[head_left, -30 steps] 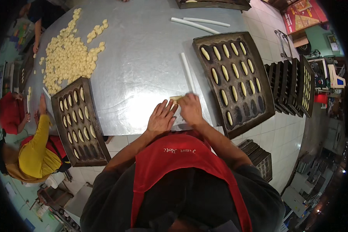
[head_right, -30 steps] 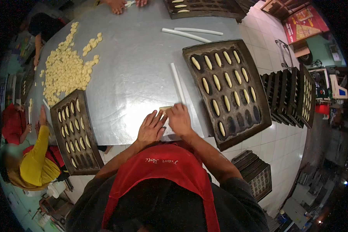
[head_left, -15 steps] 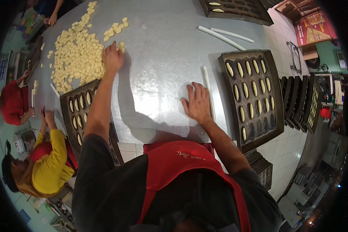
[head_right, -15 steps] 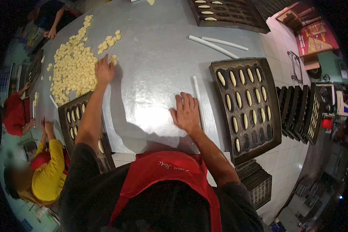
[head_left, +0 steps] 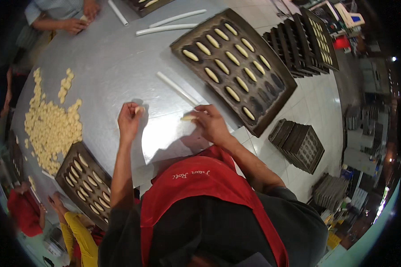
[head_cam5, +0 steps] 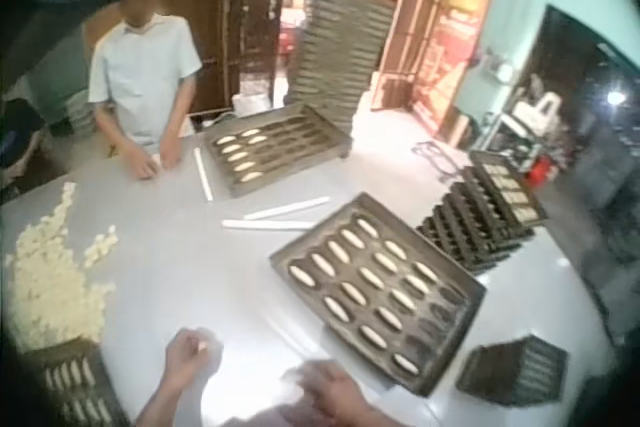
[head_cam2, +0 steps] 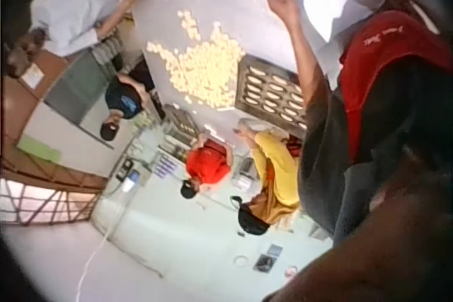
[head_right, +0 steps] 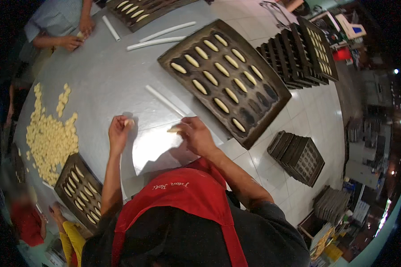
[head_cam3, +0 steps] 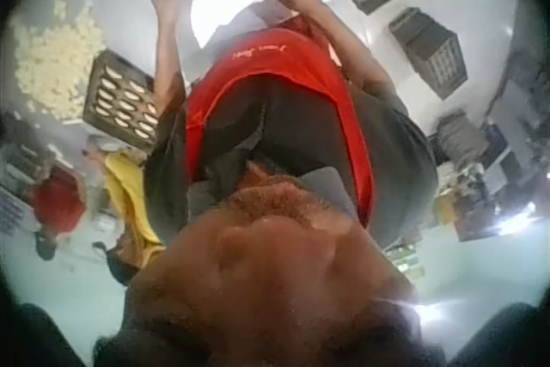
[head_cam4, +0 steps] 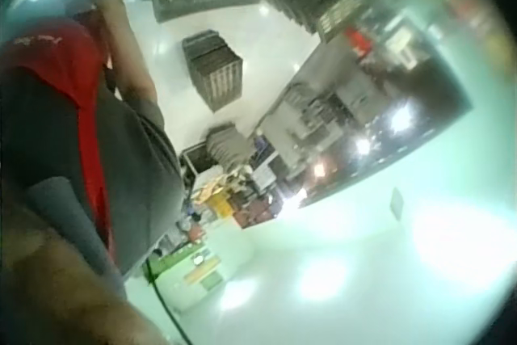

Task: Manually shaping dough pieces and flattening them with a rolling pin before placing them on baking trays.

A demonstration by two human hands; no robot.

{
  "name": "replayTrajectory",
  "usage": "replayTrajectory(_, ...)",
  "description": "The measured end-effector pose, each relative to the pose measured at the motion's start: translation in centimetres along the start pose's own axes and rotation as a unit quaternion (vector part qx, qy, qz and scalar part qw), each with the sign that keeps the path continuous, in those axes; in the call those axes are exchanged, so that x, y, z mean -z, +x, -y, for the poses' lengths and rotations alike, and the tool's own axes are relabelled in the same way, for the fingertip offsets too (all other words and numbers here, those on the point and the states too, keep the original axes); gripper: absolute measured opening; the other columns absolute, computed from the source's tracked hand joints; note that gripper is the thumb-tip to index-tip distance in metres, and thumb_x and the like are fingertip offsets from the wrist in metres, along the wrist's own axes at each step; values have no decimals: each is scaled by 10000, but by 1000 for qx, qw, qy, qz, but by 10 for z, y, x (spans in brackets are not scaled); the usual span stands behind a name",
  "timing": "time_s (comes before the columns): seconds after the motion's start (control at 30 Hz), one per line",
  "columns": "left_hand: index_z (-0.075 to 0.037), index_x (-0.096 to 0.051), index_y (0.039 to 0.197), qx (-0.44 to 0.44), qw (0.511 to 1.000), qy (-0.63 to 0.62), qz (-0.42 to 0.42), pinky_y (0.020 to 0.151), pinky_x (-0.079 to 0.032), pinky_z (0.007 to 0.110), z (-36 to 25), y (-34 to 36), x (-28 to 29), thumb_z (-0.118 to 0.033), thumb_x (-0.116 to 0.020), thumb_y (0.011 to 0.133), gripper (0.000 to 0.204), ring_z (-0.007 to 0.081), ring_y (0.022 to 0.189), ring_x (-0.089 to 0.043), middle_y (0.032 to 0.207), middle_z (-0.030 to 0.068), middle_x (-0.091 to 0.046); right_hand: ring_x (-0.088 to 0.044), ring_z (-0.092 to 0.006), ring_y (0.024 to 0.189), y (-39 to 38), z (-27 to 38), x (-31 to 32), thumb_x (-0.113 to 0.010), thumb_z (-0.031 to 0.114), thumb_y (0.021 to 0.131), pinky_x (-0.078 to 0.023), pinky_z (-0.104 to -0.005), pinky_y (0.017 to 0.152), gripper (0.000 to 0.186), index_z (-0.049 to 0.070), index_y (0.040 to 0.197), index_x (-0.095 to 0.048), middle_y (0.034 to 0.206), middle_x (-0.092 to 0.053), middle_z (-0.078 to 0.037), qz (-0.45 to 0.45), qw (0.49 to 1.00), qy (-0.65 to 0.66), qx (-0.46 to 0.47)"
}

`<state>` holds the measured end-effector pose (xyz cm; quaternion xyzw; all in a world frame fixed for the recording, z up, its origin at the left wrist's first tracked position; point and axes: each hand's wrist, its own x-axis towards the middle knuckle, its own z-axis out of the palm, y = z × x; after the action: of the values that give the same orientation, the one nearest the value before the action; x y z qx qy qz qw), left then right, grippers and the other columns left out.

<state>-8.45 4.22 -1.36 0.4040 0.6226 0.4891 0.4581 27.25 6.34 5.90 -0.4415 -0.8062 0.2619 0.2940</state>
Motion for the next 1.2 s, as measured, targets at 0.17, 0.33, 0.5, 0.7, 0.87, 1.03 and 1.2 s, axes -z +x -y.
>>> replayTrajectory(0.17, -14, -654, 1271, 98, 993, -54, -32, 870, -544, 264, -15, -54, -44, 17, -728, 1013, 270, 97, 948, -661, 1080, 35, -730, -690, -137, 862, -21, -32, 132, -798, 71, 998, -582, -298, 816, 446, 27, 1398, -605, 996, -732, -49, -279, 937, 117, -174)
replayTrajectory(0.33, -30, -675, 1166, 78, 990, -85, -86, 857, -561, 275, -2, -63, -68, 12, -751, 1003, 185, 122, 939, -686, 1064, 47, -730, -641, -458, 1139, -85, -152, 171, -802, 81, 907, -540, -505, 1010, 415, -3, 1278, -638, 1239, -680, -222, 97, 929, -313, -173)
replayTrajectory(0.5, -36, -658, 1242, 18, 991, 56, -116, 748, -568, 281, -36, -67, -144, -57, -888, 908, 406, 134, 800, -680, 974, 71, -734, -612, -432, 1187, -9, -62, 85, -820, 120, 882, -499, -515, 1054, 502, -5, 1328, -629, 1272, -659, -209, -33, 992, -122, -13)
replayTrajectory(0.7, -58, -720, 1377, -245, 834, 490, -63, 1024, -501, 519, -32, -111, -152, -280, -764, 977, 459, 376, 1176, -640, 1490, 127, -665, -634, -395, 1161, 35, -34, -25, -795, 118, 906, -517, -501, 1009, 373, 25, 1254, -697, 1204, -705, -162, 36, 990, -137, -15)
replayTrajectory(0.87, -76, -422, 1694, -178, 827, 533, -3, 1334, -179, 592, -52, -118, -125, -380, -594, 1071, 714, 493, 1647, -223, 1784, 279, -248, -639, -348, 1171, 5, -37, -23, -726, 74, 927, -508, -486, 1032, 321, 35, 1245, -717, 1183, -714, -127, 69, 986, -57, 141)
replayTrajectory(1.03, -63, -328, 1726, -163, 810, 551, -117, 1340, -158, 601, -37, -31, -97, -390, -590, 1062, 785, 472, 1650, -234, 1786, 268, -255, -621, -357, 1185, 68, -29, -47, -790, 181, 902, -506, -504, 1017, 451, 37, 1316, -683, 1255, -688, -125, 96, 978, -6, 184)
replayTrajectory(1.2, 19, -313, 1703, -156, 804, 573, -29, 1342, -173, 592, -16, -109, -118, -362, -584, 1065, 791, 437, 1654, -248, 1775, 253, -290, -588, -395, 1200, -6, -31, -34, -872, 275, 835, -493, -521, 993, 611, 53, 1356, -643, 1289, -654, -162, 139, 982, -44, 124)
